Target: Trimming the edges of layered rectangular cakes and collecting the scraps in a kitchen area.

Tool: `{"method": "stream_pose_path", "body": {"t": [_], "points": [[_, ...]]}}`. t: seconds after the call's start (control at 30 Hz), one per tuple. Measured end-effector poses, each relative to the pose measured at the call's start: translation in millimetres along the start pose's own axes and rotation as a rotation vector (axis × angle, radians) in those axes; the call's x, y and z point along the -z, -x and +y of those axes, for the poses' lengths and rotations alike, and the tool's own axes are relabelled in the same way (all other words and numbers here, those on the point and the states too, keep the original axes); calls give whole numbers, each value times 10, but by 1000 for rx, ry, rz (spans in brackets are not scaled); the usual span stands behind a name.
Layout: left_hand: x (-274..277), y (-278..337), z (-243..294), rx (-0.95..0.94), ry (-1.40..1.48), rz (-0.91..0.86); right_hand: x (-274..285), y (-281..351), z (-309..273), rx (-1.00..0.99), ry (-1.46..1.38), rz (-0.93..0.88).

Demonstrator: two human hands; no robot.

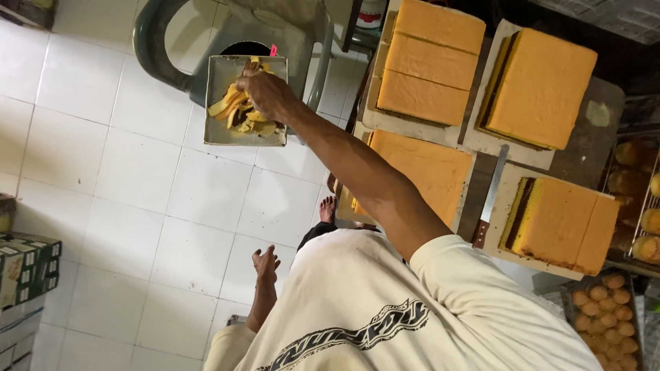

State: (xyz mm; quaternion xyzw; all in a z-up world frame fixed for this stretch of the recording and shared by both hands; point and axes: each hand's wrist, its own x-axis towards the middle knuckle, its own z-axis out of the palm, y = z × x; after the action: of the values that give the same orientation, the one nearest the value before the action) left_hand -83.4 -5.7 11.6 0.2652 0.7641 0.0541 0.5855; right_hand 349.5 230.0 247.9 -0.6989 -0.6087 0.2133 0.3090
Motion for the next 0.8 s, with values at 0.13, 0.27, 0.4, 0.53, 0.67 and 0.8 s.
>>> {"method": "stream_pose_path", "body": {"t": [0.13, 0.27, 0.4, 0.53, 0.67, 0.8], "points": [[-47, -72, 157, -66, 14, -51, 432, 210, -418, -143, 116, -108], [-104, -73, 268, -105, -4, -80, -83, 316, 297, -76, 163, 26], [-163, -73, 294, -91, -62, -76, 310, 475, 147, -164, 5, 220], [-265, 85, 408, -137, -146, -139, 986, 966, 177, -563, -617, 21], [-361, 72, 381, -143, -224, -139, 1289, 1672, 776, -424, -1465, 98], [-591, -97, 300, -174, -320, -183, 1677, 2748, 1170, -326, -1261, 430]]}}
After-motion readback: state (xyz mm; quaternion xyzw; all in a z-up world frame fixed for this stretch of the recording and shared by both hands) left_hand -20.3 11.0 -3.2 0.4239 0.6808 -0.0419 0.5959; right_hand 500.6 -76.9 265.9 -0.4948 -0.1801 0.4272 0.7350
